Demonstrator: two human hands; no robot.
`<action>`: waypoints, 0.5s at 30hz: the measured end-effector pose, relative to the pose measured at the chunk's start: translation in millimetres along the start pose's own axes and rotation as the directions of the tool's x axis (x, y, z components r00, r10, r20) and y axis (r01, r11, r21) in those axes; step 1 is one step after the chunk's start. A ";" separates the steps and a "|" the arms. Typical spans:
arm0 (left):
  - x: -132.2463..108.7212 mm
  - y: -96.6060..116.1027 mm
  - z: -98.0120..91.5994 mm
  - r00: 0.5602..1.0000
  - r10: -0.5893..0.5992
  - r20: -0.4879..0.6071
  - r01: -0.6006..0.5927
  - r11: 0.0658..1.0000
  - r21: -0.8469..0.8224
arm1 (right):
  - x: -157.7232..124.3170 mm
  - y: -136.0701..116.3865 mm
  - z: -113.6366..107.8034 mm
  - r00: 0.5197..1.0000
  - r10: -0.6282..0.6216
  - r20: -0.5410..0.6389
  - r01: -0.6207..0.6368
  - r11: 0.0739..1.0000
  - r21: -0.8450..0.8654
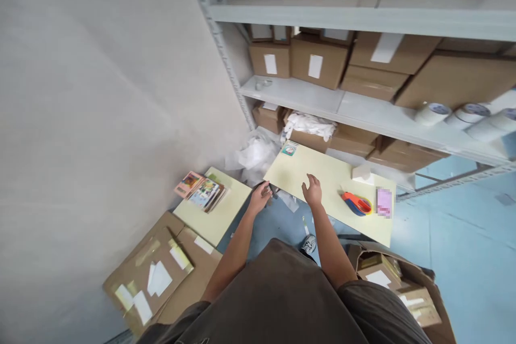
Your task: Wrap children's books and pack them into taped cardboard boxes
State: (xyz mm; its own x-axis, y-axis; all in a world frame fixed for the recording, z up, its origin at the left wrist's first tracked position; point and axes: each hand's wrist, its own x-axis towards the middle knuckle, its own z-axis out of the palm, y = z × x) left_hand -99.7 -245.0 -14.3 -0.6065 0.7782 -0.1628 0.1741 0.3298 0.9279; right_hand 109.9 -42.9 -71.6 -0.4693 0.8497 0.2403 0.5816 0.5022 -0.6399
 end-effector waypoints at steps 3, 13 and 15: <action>-28.9 -21.8 -51.7 0.996 -0.024 -0.091 0.017 0.997 -0.076 | -12.8 -62.8 30.6 0.991 -0.112 0.077 0.111 0.994 0.016; -85.6 -72.5 -154.4 0.965 -0.098 -0.244 0.055 0.983 -0.177 | -45.6 -185.4 97.3 0.930 -0.196 0.312 0.210 0.977 -0.015; -79.0 -76.5 -158.5 0.963 -0.104 -0.247 0.059 0.982 -0.182 | -41.7 -188.0 102.2 0.925 -0.197 0.324 0.209 0.978 0.000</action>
State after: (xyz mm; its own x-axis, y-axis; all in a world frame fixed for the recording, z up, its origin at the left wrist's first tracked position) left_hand -188.1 -416.4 -19.2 -0.7943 0.5833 -0.1699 -0.0059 0.2722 0.9622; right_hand -47.7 -189.1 -35.9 -0.7643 0.6350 0.1119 0.4711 0.6684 -0.5756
